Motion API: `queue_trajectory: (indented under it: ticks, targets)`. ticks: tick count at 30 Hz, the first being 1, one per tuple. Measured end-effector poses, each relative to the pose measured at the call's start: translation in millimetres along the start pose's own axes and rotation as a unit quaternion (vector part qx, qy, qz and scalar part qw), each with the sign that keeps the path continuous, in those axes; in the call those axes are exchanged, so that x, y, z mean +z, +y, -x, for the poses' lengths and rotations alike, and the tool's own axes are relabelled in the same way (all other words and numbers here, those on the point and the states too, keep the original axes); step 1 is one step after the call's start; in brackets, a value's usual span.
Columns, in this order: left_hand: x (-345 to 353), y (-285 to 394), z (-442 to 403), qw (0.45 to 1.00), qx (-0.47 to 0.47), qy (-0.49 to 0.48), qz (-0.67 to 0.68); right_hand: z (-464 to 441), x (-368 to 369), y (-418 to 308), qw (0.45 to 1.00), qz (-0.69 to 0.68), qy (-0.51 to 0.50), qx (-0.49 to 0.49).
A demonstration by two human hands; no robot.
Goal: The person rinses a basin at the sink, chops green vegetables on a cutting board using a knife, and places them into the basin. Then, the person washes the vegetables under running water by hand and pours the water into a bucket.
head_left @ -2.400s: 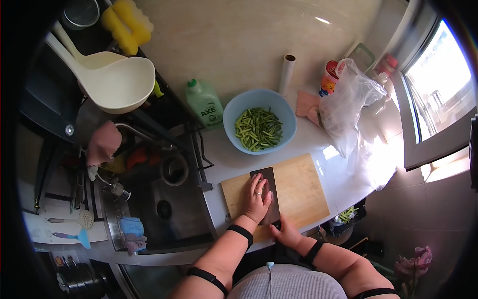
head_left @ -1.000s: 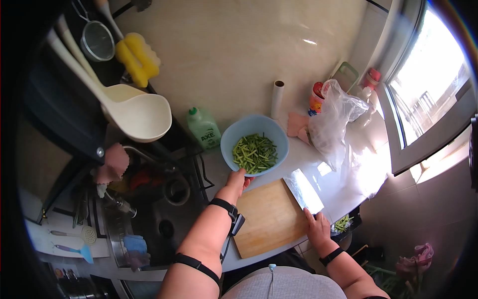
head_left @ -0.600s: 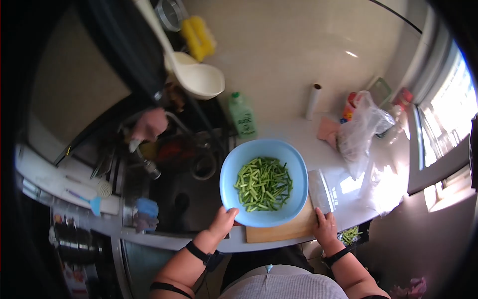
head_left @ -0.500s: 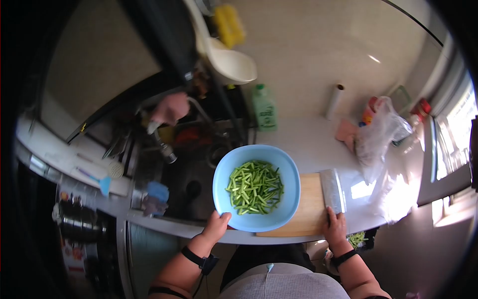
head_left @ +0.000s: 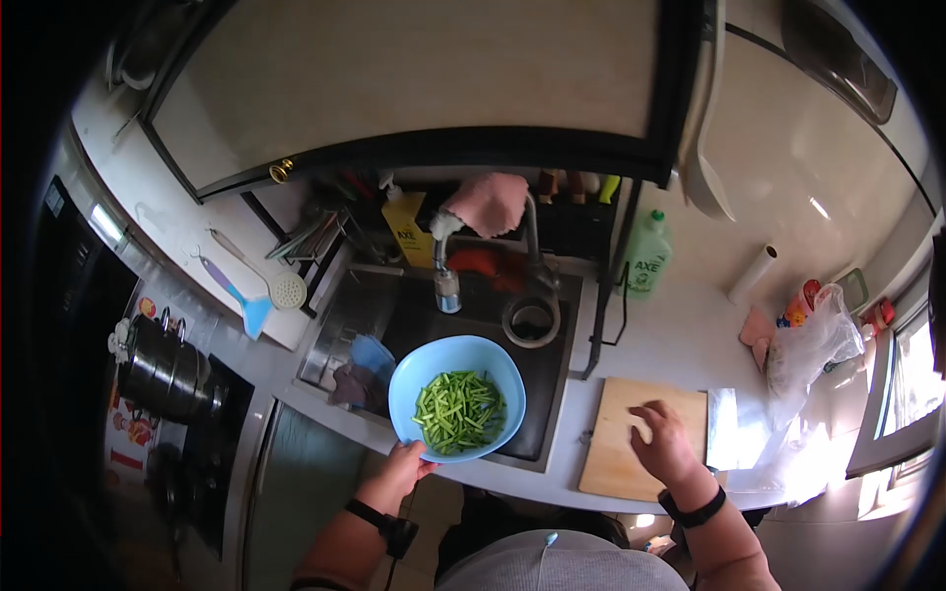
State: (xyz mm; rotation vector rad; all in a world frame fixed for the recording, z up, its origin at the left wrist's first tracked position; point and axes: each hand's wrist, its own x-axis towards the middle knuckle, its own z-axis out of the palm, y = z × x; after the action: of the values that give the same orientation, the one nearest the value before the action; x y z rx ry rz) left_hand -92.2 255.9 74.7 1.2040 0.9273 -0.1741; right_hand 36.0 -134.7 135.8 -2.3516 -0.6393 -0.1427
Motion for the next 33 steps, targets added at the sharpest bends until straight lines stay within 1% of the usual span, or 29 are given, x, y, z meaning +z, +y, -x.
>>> queue_trajectory:
  ticks: [1, 2, 4, 5, 6, 7, 8, 9, 10, 11, 13, 14, 16, 17, 19, 20, 22, 23, 24, 25, 26, 27, 28, 29, 30, 31, 32, 33]
  targets:
    - [-7, 4, -15, 1.0, -0.005, 0.002, -0.003, -22, 17, -14, 0.999, 0.001, -0.004, -0.037]
    - [-16, 7, -30, 1.0, -0.006, -0.018, -0.001, -45, 37, -26, 0.997, 0.002, -0.008, -0.072]
    - [-28, 20, -53, 0.999, -0.001, -0.04, -0.032, -93, 72, -47, 0.994, 0.05, -0.029, -0.093]
    - [-32, 26, -64, 0.999, -0.002, -0.043, -0.033, -116, 92, -50, 0.994, 0.078, -0.025, -0.077]
    - [-42, 28, -82, 0.997, -0.025, -0.064, -0.035, -139, 113, -49, 0.992, 0.108, -0.022, -0.064]
    - [-43, 38, -90, 0.996, -0.035, -0.072, -0.039, -162, 133, -44, 0.986, 0.161, -0.045, -0.016]
    - [-46, 44, -94, 0.995, -0.048, -0.078, -0.041, -184, 148, -39, 0.985, 0.169, -0.045, -0.015]
    - [-50, 50, -102, 0.992, -0.057, -0.109, -0.038, -207, 159, -34, 0.977, 0.206, -0.049, 0.035]
    - [-50, 58, -107, 0.991, -0.058, -0.114, -0.034, -227, 166, -30, 0.965, 0.242, -0.052, 0.084]
    - [-51, 67, -109, 0.99, -0.069, -0.121, -0.037, -241, 171, -24, 0.964, 0.245, -0.055, 0.084]
    - [-57, 73, -118, 0.987, -0.08, -0.138, -0.033, -259, 177, -13, 0.932, 0.338, -0.074, 0.105]
    - [-57, 76, -122, 0.987, -0.077, -0.138, -0.037, -264, 173, -19, 0.898, 0.397, -0.13, 0.137]
    - [-57, 84, -125, 0.984, -0.051, -0.161, -0.052, -267, 169, -18, 0.87, 0.446, -0.15, 0.15]
    - [-57, 84, -131, 0.983, -0.054, -0.169, -0.054, -268, 169, -21, 0.868, 0.446, -0.158, 0.151]
    - [-54, 88, -134, 0.982, -0.055, -0.175, -0.053, -272, 164, -32, 0.855, 0.42, -0.205, 0.225]
    - [-51, 87, -136, 0.983, -0.054, -0.167, -0.05, -270, 166, -31, 0.853, 0.421, -0.211, 0.223]
    - [-45, 91, -132, 0.987, -0.053, -0.145, -0.04, -262, 171, -27, 0.876, 0.375, -0.141, 0.268]
    - [-43, 92, -129, 0.988, -0.042, -0.146, -0.04, -259, 173, -28, 0.894, 0.34, -0.114, 0.271]
    - [-42, 92, -127, 0.989, -0.043, -0.14, -0.037, -253, 178, -30, 0.895, 0.337, -0.118, 0.266]
    - [-40, 91, -125, 0.99, -0.031, -0.132, -0.04, -241, 185, -35, 0.935, 0.293, -0.046, 0.197]
    - [-38, 90, -123, 0.991, -0.021, -0.125, -0.042, -229, 189, -42, 0.961, 0.245, 0.026, 0.126]
    - [-36, 93, -119, 0.992, -0.02, -0.12, -0.04, -217, 191, -48, 0.968, 0.179, -0.013, 0.173]
    - [-35, 91, -119, 0.992, -0.022, -0.117, -0.039, -201, 199, -54, 0.965, 0.14, -0.025, 0.219]
    - [-33, 87, -122, 0.993, -0.024, -0.11, -0.035, -184, 205, -53, 0.969, 0.081, -0.046, 0.227]
    - [-32, 83, -123, 0.994, -0.026, -0.104, -0.031, -169, 211, -50, 0.954, -0.001, -0.086, 0.286]
    - [-32, 82, -123, 0.99, -0.036, -0.127, -0.044, -155, 215, -50, 0.926, -0.114, -0.121, 0.34]
    - [-30, 81, -122, 0.99, -0.036, -0.125, -0.045, -146, 215, -57, 0.881, -0.225, -0.154, 0.387]
    - [-28, 79, -121, 0.991, -0.028, -0.106, -0.073, -137, 219, -53, 0.884, -0.235, -0.15, 0.375]
